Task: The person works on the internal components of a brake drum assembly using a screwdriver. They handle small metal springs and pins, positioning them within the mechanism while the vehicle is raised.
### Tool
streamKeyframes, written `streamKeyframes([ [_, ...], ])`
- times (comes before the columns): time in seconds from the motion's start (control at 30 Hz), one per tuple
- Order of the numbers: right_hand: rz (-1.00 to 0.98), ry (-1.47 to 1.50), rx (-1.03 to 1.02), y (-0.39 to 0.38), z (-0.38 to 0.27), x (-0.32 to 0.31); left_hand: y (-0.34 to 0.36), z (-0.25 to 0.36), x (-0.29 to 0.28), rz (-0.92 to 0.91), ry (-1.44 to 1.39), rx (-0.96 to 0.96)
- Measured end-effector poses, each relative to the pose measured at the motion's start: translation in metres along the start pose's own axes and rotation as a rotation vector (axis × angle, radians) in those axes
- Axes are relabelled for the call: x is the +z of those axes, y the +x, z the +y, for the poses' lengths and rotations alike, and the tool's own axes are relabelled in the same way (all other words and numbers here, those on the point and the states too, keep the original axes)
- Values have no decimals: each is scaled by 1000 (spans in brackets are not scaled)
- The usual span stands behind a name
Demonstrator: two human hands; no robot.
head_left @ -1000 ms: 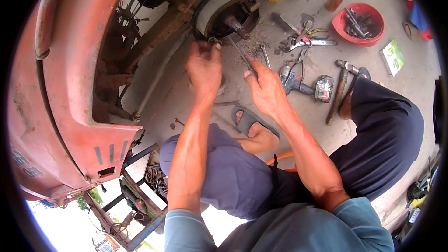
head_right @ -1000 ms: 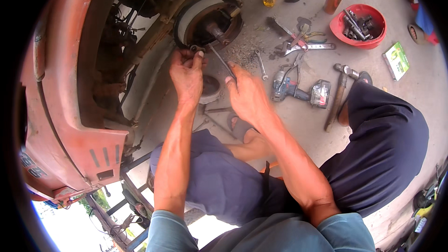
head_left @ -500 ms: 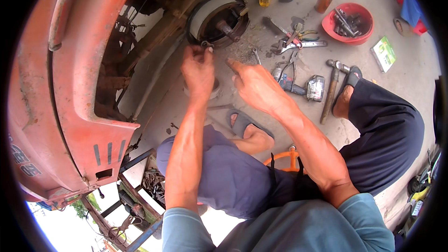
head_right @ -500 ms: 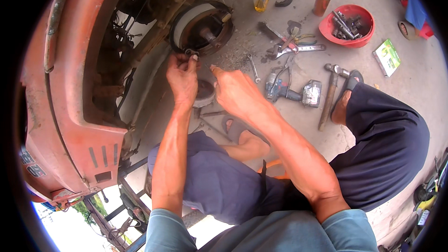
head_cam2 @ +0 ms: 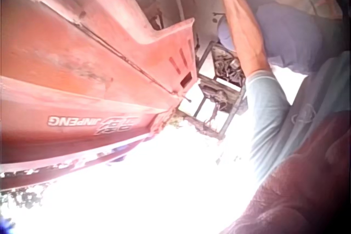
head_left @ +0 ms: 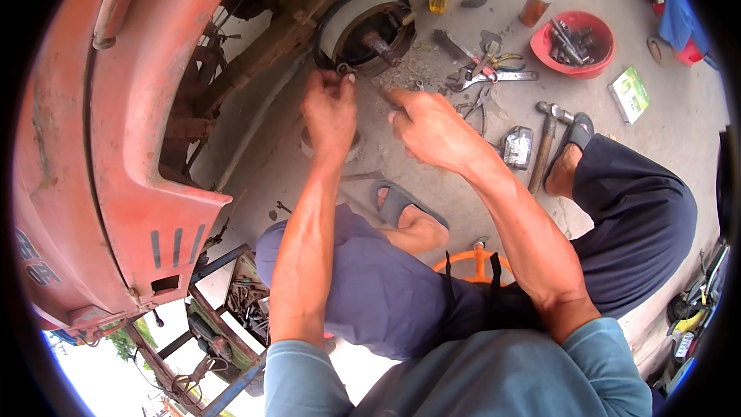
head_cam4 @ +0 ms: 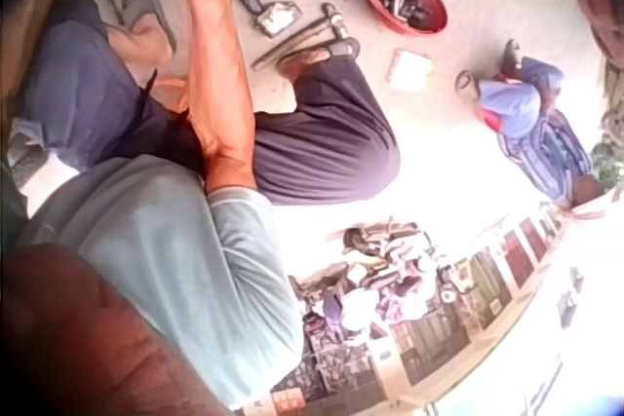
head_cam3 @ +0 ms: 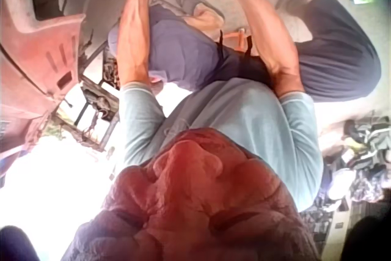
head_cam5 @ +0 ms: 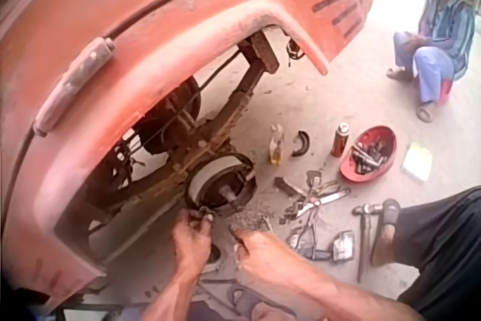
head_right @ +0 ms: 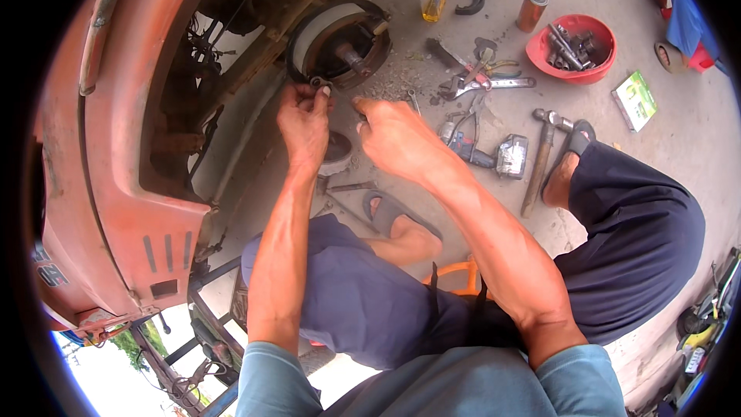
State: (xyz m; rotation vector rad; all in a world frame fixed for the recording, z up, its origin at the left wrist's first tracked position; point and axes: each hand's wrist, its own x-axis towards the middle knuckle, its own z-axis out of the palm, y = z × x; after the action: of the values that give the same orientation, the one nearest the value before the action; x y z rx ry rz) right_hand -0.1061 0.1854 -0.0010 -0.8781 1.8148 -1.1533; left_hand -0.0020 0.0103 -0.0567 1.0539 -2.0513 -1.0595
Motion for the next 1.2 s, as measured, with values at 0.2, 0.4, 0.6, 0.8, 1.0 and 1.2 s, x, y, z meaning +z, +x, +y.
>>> streamKeyframes([
  [0.2, -112, 197, 105, 4, -7, -3, 0, 0, -1, 0, -17, 6],
  [0.4, -133, 248, 140, 8, -9, -7, 0, 3, -1, -7, -6, 1],
  [0.6, -145, 209, 119, 10, -7, -8, 0, 2, -1, -16, 7, 18],
  [0.8, -185, 304, 179, 12, -16, -13, -1, 5, -4, -10, 33, 13],
  [1.0, -199, 434, 223, 18, -15, -16, -2, 9, -1, -12, 32, 14],
  [1.2, -214, 459, 213, 16, -16, -7, -1, 10, -4, -67, 63, 11],
])
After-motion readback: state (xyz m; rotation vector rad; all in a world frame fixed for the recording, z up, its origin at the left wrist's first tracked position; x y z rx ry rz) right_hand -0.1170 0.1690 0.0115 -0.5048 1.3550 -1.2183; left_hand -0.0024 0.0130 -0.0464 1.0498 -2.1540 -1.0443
